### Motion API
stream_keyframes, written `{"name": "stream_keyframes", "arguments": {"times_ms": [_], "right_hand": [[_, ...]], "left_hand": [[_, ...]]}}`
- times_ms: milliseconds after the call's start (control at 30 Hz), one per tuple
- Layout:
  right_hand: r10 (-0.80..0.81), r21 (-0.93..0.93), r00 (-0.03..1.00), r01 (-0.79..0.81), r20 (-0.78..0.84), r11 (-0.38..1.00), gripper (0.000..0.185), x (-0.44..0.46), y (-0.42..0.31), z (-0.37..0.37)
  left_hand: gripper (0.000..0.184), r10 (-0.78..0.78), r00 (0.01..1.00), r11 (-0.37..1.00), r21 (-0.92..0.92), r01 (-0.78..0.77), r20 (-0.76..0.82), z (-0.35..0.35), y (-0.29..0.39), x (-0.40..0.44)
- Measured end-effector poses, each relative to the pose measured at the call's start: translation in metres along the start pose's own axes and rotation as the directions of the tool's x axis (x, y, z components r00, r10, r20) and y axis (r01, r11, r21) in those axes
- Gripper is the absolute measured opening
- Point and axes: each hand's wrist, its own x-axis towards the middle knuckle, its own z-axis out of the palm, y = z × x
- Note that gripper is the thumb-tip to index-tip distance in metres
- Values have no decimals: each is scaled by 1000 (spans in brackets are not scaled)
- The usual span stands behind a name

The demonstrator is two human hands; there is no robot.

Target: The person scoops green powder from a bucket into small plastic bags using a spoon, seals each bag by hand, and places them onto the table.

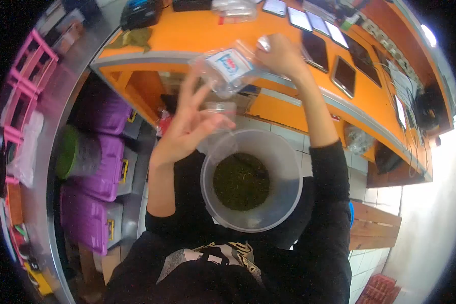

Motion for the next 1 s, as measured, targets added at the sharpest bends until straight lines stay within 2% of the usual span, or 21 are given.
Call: {"name": "stream_keyframes", "arguments": {"times_ms": [67,100,133,167,200,267,300,333,400,433,500,533,567,600,633,667,700,800,867,900,1000], "right_hand": [[-105,31,994,106,-38,994,26,-14,-12,-3],[-127,39,992,128,-26,991,26,-21,-16,-4],[-154,60,981,161,-115,985,23,-28,-19,-5],[-172,77,963,192,-207,978,22,-34,-22,-6],[-183,80,962,202,-204,976,22,-40,-24,-6],[-72,335,973,145,-219,931,23,-55,-25,-5],[166,522,986,-150,17,840,27,-64,-41,-13],[175,517,984,-158,15,841,27,-71,-46,-13],[221,641,963,-268,155,719,24,-79,-50,-12],[228,639,962,-270,150,720,24,-82,-50,-10],[121,830,968,-252,221,497,24,-88,-47,1],[128,830,968,-252,217,497,24,-91,-44,6],[46,902,951,-306,307,304,25,-93,-41,11],[-54,925,926,-366,372,102,25,-96,-42,15],[-64,926,924,-372,376,69,26,-98,-44,19],[-61,926,925,-372,376,69,26,-101,-48,22],[-40,931,934,-351,356,105,25,-103,-56,23],[-18,951,961,-272,277,150,19,-109,-71,24],[5,838,995,-85,97,540,16,-113,-76,24],[7,838,995,-86,97,539,16,-115,-81,24],[63,743,983,-171,172,647,13,-119,-88,27]], "left_hand": [[62,-164,979,979,146,145,124,-4,-3,-2],[58,-248,965,950,217,226,81,-8,-7,-2],[58,-243,968,949,222,224,59,-13,-13,-8],[56,-262,964,956,151,251,52,-19,-20,-14],[55,-280,959,958,77,276,51,-22,-23,-18],[51,-317,948,948,29,316,39,-27,-15,-28],[50,-315,948,949,35,313,49,-32,-13,-33],[49,-313,948,950,41,310,62,-37,-11,-37],[50,-322,945,947,41,320,63,-44,-5,-45],[52,-328,943,944,49,326,52,-48,-2,-49],[55,-338,938,941,25,338,81,-58,4,-57],[59,-350,932,936,4,351,100,-63,7,-62],[56,-361,926,921,-114,373,115,-70,5,-69],[56,-361,925,920,-113,374,121,-77,5,-75],[59,-364,919,910,-152,386,153,-82,6,-79],[63,-366,912,897,-191,398,183,-84,6,-82],[68,-374,917,901,-179,394,137,-83,7,-85],[67,-386,914,900,-166,403,124,-91,6,-93],[65,-384,917,905,-151,397,109,-87,6,-96],[63,-380,920,910,-139,390,95,-86,5,-96],[59,-399,912,905,-117,408,97,-87,0,-98]]}}
